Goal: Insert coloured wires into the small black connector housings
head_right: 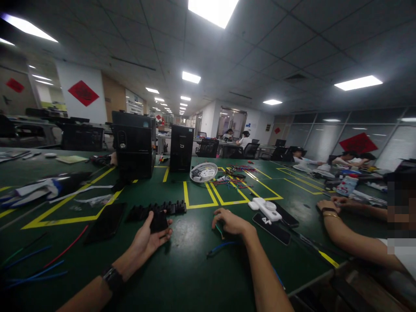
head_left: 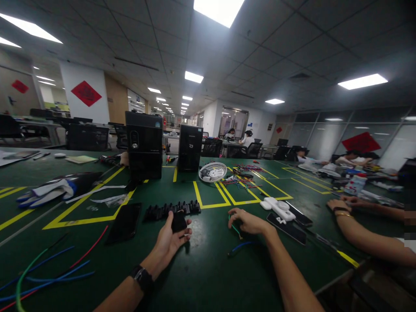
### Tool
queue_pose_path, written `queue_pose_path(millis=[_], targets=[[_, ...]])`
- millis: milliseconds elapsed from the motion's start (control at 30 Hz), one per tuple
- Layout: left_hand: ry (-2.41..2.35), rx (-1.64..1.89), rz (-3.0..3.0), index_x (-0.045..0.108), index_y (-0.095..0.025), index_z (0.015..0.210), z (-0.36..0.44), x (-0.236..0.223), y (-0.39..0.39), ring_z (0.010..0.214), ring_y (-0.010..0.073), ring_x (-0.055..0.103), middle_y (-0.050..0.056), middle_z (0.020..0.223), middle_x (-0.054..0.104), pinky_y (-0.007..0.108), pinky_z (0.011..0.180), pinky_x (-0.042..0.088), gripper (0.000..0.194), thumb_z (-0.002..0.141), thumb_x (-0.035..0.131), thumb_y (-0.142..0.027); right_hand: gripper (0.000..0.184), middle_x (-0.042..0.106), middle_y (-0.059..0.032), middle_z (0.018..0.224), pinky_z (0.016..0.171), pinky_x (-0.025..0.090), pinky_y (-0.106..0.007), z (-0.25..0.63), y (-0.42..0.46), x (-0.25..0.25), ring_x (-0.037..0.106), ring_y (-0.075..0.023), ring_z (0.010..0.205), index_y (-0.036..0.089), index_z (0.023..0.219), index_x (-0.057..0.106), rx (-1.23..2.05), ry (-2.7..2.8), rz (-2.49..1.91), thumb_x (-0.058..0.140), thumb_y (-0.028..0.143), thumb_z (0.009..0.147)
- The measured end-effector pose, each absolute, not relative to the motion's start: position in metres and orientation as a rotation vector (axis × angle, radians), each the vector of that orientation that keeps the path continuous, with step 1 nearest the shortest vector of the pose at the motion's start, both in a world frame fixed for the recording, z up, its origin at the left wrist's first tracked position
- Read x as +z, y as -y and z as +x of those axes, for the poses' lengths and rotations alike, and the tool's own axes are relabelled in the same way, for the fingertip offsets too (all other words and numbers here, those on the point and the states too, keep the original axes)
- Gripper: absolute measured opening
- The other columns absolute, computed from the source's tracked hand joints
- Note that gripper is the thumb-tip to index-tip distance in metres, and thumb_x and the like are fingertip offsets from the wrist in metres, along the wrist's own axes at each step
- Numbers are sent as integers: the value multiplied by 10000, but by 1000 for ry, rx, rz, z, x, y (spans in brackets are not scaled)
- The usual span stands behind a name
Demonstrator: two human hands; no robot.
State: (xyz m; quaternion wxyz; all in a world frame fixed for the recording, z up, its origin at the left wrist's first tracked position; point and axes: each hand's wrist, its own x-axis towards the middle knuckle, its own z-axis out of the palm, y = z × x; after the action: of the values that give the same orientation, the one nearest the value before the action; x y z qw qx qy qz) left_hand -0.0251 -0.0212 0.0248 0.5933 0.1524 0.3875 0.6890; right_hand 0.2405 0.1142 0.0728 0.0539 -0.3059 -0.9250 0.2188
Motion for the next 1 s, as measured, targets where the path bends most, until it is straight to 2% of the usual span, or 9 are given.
queue_pose_path(millis=[67,167,267,367,467,567,733,1000], targets=[[-894,1590,370,452,-197,1226,-26,23,21,558,179,632,108,823,677,298,540,489,453,881,431,-489,476,429,-38,1362,1039,308,-380,245,-118,66,407,-241,1249,232,912,716,681,2822,-952,485,-27,587],[-870,1574,397,434,-203,1249,-25,23,22,567,184,637,109,847,679,294,542,485,471,874,441,-487,319,408,-29,1391,1061,268,-407,238,-117,59,362,-271,1279,225,818,730,611,2770,-932,578,37,610],[-847,1562,406,424,-217,1252,-25,24,24,576,186,639,97,851,676,295,549,483,479,862,456,-494,170,430,-29,1382,1063,240,-455,232,-119,56,360,-290,1277,238,785,730,537,2729,-939,664,136,665],[-842,1575,403,423,-219,1256,-25,24,24,579,185,636,93,844,676,293,548,478,493,857,454,-508,81,501,-59,1314,1031,275,-454,224,-118,57,422,-281,1227,232,811,717,457,2645,-911,672,232,744],[-825,1607,413,425,-213,1262,-23,24,22,622,195,648,114,884,687,295,560,479,504,856,450,-512,170,626,-75,1086,929,379,-355,203,-101,62,558,-213,1032,208,913,691,514,2531,-730,540,277,875],[-795,1671,399,454,-182,1212,-21,25,21,683,210,663,132,898,693,299,590,481,450,863,458,-466,252,646,-41,887,794,419,-274,174,-69,68,590,-166,847,196,997,649,609,2452,-572,414,270,945],[-729,1810,386,488,-161,1108,-18,32,23,801,235,673,145,935,694,325,681,490,329,850,484,-365,285,620,-6,784,705,392,-233,141,-25,64,585,-144,751,193,884,616,705,2400,-535,353,266,968],[-642,1842,382,485,-182,1090,-9,35,25,860,241,674,120,929,702,373,777,491,289,831,472,-310,321,593,11,680,604,354,-214,131,-17,50,553,-129,622,190,849,628,782,2420,-682,347,292,966]])
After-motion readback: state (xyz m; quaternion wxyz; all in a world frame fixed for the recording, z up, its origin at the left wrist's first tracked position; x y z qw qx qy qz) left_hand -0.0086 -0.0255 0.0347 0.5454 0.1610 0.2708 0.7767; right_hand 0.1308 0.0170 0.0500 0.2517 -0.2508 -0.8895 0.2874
